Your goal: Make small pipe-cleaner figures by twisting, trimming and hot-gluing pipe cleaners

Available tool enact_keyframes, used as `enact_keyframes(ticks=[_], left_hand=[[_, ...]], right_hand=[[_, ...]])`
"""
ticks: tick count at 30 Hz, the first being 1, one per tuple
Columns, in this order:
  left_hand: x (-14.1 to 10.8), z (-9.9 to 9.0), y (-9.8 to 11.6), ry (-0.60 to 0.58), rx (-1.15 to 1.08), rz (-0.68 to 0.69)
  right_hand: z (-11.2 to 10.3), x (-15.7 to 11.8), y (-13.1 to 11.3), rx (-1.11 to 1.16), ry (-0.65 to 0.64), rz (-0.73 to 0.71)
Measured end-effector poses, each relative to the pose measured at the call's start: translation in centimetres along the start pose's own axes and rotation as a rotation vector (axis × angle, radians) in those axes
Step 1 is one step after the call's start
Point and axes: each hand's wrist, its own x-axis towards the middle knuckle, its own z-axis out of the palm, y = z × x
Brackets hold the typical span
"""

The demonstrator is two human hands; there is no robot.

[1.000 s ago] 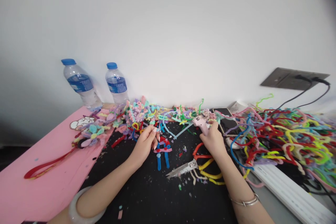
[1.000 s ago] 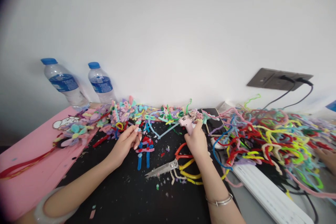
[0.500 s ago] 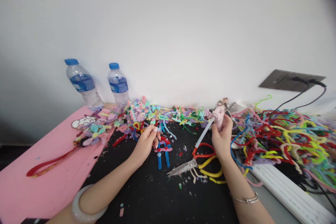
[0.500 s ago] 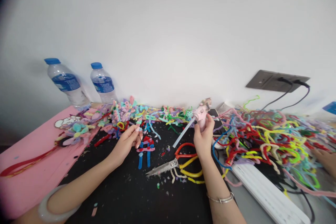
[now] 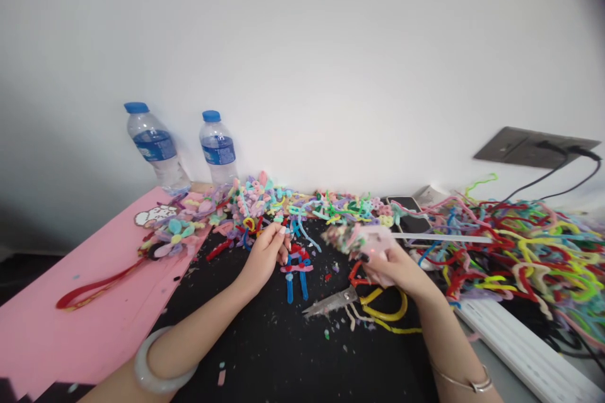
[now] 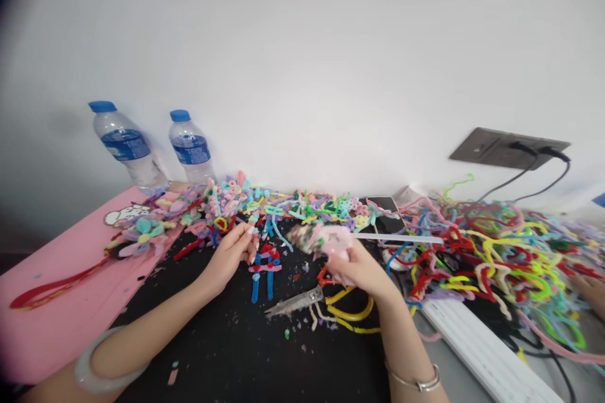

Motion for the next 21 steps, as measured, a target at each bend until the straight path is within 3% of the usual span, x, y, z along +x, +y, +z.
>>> enact_keyframes(ticks=[3, 6, 11, 21], left_hand=[[0.0, 0.0, 0.1, 0.011, 0.006, -0.018], [0.0, 0.1, 0.2, 0.015, 0.011, -0.038], [0.1, 0.1, 0.2, 0.016, 0.018, -0.057], [0.1, -0.1, 0.1, 0.010, 0.024, -0.064]], right_hand=[[1.5, -0.2, -0.1, -0.069, -0.223, 0.112], [3.0, -0.2, -0.2, -0.126, -0.312, 0.135], [4.3, 0.1, 0.1, -0.191, -0.310, 0.138], [5.0, 0.2, 0.0, -0.249, -0.306, 0.113]])
